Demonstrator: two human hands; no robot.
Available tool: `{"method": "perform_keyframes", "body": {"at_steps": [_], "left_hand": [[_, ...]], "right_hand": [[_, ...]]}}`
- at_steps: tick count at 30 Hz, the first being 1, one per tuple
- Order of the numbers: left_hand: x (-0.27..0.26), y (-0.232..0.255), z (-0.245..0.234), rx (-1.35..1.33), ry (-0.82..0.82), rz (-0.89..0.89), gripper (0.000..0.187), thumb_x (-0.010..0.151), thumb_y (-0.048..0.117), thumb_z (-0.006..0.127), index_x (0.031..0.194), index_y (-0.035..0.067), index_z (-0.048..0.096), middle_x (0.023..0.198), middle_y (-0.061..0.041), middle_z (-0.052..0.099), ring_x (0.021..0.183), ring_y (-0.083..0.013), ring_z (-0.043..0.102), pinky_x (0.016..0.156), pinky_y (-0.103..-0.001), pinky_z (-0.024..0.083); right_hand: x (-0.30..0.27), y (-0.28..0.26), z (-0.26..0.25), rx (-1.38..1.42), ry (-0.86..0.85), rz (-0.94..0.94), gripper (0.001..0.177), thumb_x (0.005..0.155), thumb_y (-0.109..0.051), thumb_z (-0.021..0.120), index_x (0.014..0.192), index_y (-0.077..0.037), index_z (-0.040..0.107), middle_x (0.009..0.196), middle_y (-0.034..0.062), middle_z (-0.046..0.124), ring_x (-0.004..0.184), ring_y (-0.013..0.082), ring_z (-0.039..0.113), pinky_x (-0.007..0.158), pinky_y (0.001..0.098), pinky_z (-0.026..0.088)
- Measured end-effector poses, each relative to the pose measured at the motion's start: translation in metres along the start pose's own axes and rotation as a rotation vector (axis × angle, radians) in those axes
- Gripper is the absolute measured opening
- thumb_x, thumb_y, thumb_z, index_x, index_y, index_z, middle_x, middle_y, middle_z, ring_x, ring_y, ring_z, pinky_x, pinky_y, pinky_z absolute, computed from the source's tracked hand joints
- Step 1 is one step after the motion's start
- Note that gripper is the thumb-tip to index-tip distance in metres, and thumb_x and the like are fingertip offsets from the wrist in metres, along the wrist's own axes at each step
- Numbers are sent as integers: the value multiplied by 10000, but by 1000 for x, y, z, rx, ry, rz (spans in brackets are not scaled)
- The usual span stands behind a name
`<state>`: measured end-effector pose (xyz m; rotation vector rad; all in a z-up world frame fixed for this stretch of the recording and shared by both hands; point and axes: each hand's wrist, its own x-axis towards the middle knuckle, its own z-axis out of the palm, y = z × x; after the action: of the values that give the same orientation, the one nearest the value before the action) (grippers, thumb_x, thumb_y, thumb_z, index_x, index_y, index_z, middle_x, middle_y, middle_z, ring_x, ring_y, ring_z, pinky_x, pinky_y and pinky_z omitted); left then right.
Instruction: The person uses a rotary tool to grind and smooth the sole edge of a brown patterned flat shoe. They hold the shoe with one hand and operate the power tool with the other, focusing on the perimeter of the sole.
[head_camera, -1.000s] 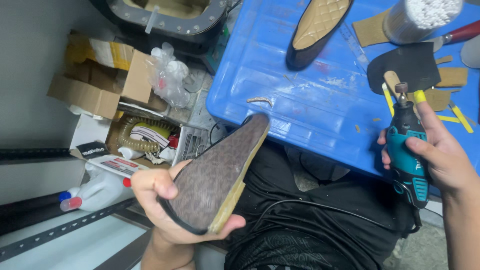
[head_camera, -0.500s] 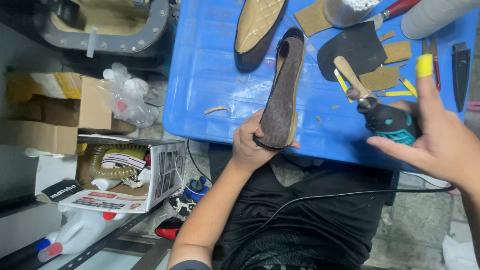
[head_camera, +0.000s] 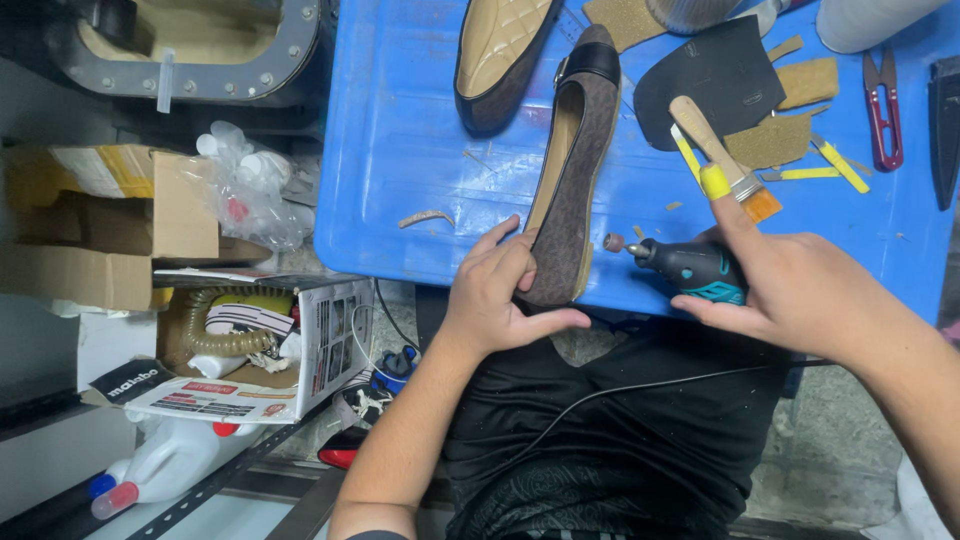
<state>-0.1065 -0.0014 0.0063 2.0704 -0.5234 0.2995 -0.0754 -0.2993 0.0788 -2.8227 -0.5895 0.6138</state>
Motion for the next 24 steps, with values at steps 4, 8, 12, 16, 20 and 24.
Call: {"method": "perform_keyframes", "body": {"at_steps": [4, 8, 12, 16, 20, 24], "left_hand": [[-1, -4, -3, -108, 40, -86, 502, 892, 292, 827, 697, 89, 411, 613, -22, 372, 554, -211, 444, 1156, -514, 513], [-2, -6, -2, -146, 47, -114, 502, 905, 258, 810, 681, 84, 397, 602, -19, 367, 548, -203, 433, 1151, -523, 502], [0, -3, -5, -107, 16, -74, 441, 851, 263, 846, 741, 82, 459, 657, -29, 422, 662, -232, 525, 1169, -536, 466], [1, -2, -14, -100, -68, 84, 398, 761, 263, 883, 880, 85, 548, 805, -31, 587, 979, -276, 678, 1210, -593, 301], [3, 3, -15, -217, -23, 94, 356, 784, 192, 892, 948, 92, 593, 1012, -86, 694, 1084, -276, 698, 1281, -596, 249], [4, 16, -28, -232, 114, 196, 347, 768, 197, 931, 957, 76, 666, 892, -54, 701, 871, -207, 695, 1123, -501, 461]], "right_hand": [[0, -10, -3, -21, -50, 70, 1143, 751, -564, 817, 1618, -67, 261, 570, 142, 647, 594, 337, 687, 574, 431, 544], [3, -18, -5, -62, -113, 87, 1179, 765, -591, 785, 1665, -92, 209, 603, 129, 652, 603, 329, 693, 583, 424, 549], [3, -18, -3, -93, -160, 111, 1176, 784, -598, 769, 1676, -111, 176, 599, 120, 659, 614, 308, 701, 597, 411, 558], [-2, -5, 4, 11, 76, -37, 1195, 715, -515, 831, 1605, -39, 191, 692, 157, 685, 544, 362, 674, 506, 449, 533], [-12, 14, 7, -7, 162, -17, 1274, 727, -465, 829, 1646, -2, 77, 843, 145, 736, 569, 293, 688, 552, 381, 545], [-28, 17, 3, 137, 195, 58, 1313, 707, -401, 843, 1659, -22, 23, 964, 148, 742, 503, 258, 681, 543, 358, 552]]}}
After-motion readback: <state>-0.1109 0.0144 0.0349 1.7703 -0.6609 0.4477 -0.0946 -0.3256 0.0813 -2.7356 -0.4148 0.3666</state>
